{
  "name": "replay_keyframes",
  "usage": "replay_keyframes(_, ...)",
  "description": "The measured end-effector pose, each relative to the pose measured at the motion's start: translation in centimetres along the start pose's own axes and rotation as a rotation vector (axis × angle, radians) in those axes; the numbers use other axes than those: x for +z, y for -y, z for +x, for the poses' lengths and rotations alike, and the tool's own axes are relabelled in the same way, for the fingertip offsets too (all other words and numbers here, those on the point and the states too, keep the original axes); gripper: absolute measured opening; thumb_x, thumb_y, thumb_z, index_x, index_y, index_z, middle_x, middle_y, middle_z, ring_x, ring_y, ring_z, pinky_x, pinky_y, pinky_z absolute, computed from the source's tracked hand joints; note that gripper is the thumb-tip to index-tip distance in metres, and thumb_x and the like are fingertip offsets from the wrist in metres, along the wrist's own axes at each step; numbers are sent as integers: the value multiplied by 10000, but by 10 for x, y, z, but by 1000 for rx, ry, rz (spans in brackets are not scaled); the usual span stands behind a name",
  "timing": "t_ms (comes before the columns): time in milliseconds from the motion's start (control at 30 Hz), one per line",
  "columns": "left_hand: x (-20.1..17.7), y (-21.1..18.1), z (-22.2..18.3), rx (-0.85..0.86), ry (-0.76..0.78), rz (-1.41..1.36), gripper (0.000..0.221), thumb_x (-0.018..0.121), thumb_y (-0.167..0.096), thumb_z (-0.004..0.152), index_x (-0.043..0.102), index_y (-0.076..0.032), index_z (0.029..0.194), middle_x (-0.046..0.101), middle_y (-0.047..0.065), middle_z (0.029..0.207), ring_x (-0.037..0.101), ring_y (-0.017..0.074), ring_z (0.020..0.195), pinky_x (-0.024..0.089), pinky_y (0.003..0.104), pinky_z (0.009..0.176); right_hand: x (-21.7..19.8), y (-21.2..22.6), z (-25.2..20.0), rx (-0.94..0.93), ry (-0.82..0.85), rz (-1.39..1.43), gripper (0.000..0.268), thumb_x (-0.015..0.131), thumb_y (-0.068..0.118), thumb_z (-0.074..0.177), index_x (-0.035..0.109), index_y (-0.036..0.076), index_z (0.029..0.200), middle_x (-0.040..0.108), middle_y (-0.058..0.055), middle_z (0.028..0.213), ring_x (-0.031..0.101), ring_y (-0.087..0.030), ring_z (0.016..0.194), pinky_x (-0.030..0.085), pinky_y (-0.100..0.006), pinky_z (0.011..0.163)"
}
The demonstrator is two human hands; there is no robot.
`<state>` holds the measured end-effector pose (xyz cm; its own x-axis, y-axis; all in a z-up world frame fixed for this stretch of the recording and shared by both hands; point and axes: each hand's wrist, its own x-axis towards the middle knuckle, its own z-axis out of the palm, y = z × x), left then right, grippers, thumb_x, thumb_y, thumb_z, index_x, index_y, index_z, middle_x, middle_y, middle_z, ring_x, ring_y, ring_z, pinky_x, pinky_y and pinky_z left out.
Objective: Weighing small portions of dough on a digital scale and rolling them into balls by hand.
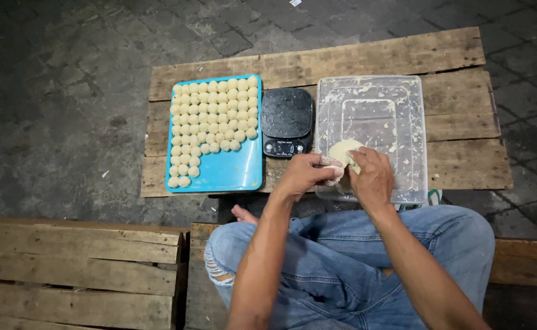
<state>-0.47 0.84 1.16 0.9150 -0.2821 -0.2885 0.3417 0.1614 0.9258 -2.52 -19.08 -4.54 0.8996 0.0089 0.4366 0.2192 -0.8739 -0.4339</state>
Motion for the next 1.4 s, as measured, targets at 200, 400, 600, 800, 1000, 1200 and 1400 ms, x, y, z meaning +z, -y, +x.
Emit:
replay_keyframes(200,-6,-30,-7,110,82,-343,388,846,0,795,693,64,1146,752,179,1038,763,227,844,687,322,698,3,-11,-2,75,22,42,395,815,222,815,778,131,1198,710,-121,1215,640,-359,1116,502,-423,991)
replay_keyframes(400,-34,-45,14,339,-255,145,380,858,-233,877,721,-24,1163,792,132,965,738,129,879,631,285,708,-33,19,6,90,19,199,347,817,180,831,788,65,1157,720,-188,1223,670,-409,1131,513,-452,992)
replay_keyframes(600,-5,-21,17,270,-145,59,319,875,-114,788,771,19,1060,754,198,941,717,216,799,651,350,703,-48,74,34,198,8,919,502,748,20,906,632,20,1394,701,-245,1226,652,-309,1191,538,-420,1028)
replay_keyframes(800,12,-16,0,217,-280,-92,413,823,-263,885,737,37,1155,646,258,1260,672,390,1095,608,467,887,-12,67,32,268,-43,1029,384,743,-37,890,692,-27,1270,734,-189,1186,684,-180,1088,592,-351,948)
replay_keyframes(1000,-2,-19,-4,637,-598,781,352,811,-205,845,764,-212,1194,653,83,1104,683,305,995,593,380,854,16,59,54,858,-37,1465,217,766,-7,886,704,28,1090,755,-115,947,760,-173,827,676,-306,790)
replay_keyframes(1200,2,-7,12,208,-379,-156,400,800,-231,902,729,-35,1243,674,301,1251,727,360,989,631,431,826,14,64,56,703,22,1239,182,799,60,897,761,70,1075,773,-119,943,763,-159,843,646,-290,734)
replay_keyframes(1400,-13,0,33,142,-578,-461,351,856,-105,779,750,24,1087,704,188,917,709,256,734,647,383,674,-10,89,53,197,77,880,417,862,96,837,757,160,1236,712,-93,1182,653,-163,1119,486,-312,1040)
